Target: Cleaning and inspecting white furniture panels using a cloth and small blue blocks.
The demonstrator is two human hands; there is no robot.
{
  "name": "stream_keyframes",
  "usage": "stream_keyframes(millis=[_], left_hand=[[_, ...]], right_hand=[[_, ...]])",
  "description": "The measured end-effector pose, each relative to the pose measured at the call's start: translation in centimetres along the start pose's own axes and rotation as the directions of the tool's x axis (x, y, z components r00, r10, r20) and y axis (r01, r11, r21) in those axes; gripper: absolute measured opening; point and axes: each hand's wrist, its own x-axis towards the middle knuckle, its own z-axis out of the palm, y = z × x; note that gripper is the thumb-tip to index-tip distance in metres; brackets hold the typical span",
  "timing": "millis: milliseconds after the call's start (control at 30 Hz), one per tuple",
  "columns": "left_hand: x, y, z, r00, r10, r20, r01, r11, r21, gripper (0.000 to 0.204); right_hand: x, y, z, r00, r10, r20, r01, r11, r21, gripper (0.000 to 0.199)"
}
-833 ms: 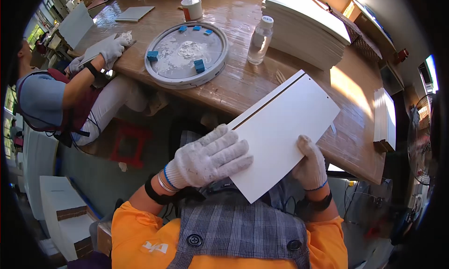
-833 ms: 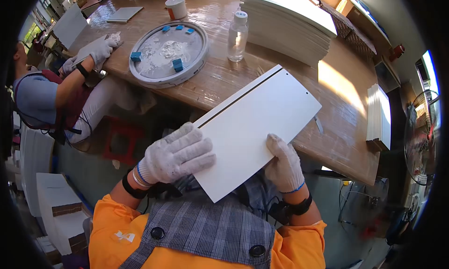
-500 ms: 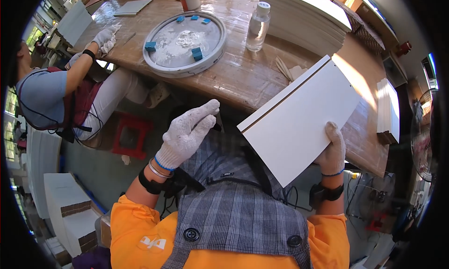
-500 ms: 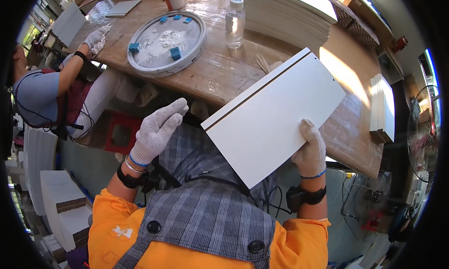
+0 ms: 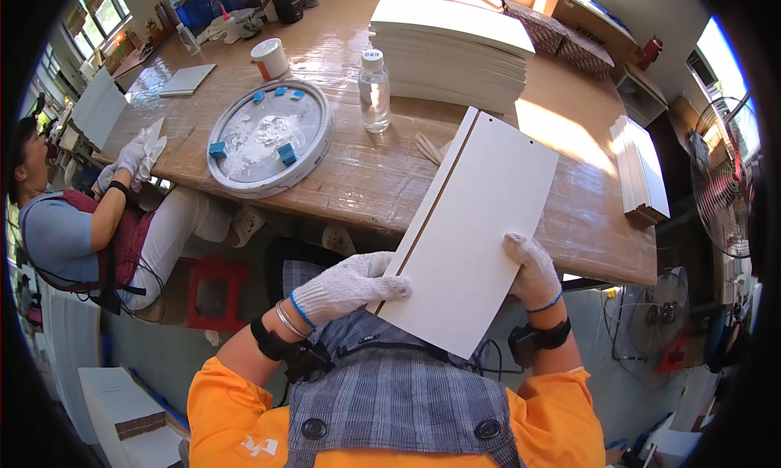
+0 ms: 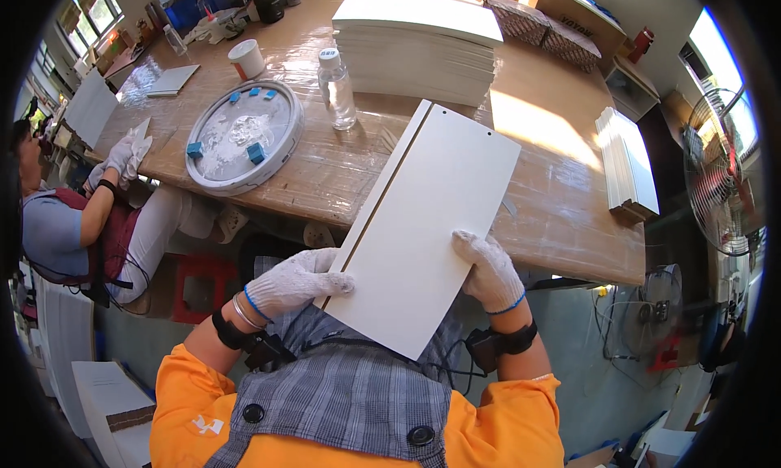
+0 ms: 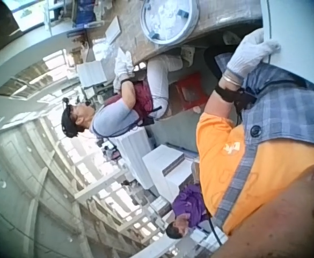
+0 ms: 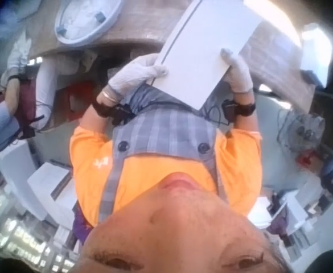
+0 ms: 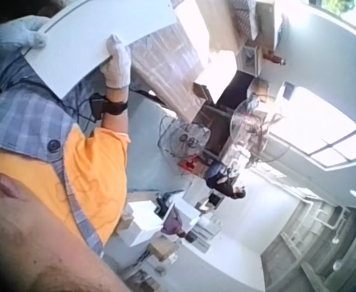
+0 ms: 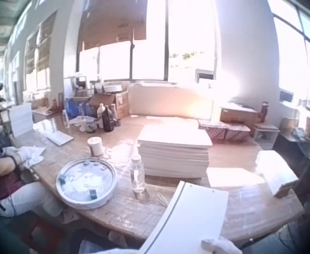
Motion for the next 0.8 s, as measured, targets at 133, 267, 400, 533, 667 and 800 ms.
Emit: stream_keyframes(millis=[133, 267, 400, 533, 667, 800], left_hand=[[2.3, -0.9, 1.5, 0.997, 0.064, 0.034, -0.054, 0.971, -0.231, 0.055], [5.4, 0.2, 3.8, 0.989, 0.130, 0.074, -0.108, 0.963, -0.246, 0.054], [8.9, 0.4, 6.1, 0.989, 0.111, 0.099, -0.097, 0.986, -0.134, 0.048], [11.6, 2.0, 9.1, 0.981, 0.129, 0.147, -0.151, 0.977, 0.151, 0.051], [14.2, 0.0, 5.9, 0.928, 0.372, -0.003, -0.326, 0.817, 0.476, 0.052], [13.8, 0.3, 0.8, 0.722, 0.681, -0.124, -0.261, 0.434, 0.862, 0.043]], right_hand=[[-0.8, -1.3, 1.2, 0.965, -0.210, -0.156, 0.215, 0.977, 0.013, 0.041], [-4.6, 2.8, -1.2, 0.986, -0.008, 0.167, 0.107, 0.798, -0.594, 0.049], [-7.0, 0.5, 3.0, 1.000, -0.014, -0.016, 0.020, 0.870, 0.492, 0.040], [-7.1, 0.9, 0.5, 0.933, 0.101, -0.346, 0.150, 0.765, 0.627, 0.037], [-4.4, 1.3, -6.2, 0.849, 0.171, -0.500, 0.251, 0.702, 0.666, 0.027], [-0.8, 4.0, -15.3, 0.815, 0.184, -0.550, 0.311, 0.662, 0.682, 0.011]])
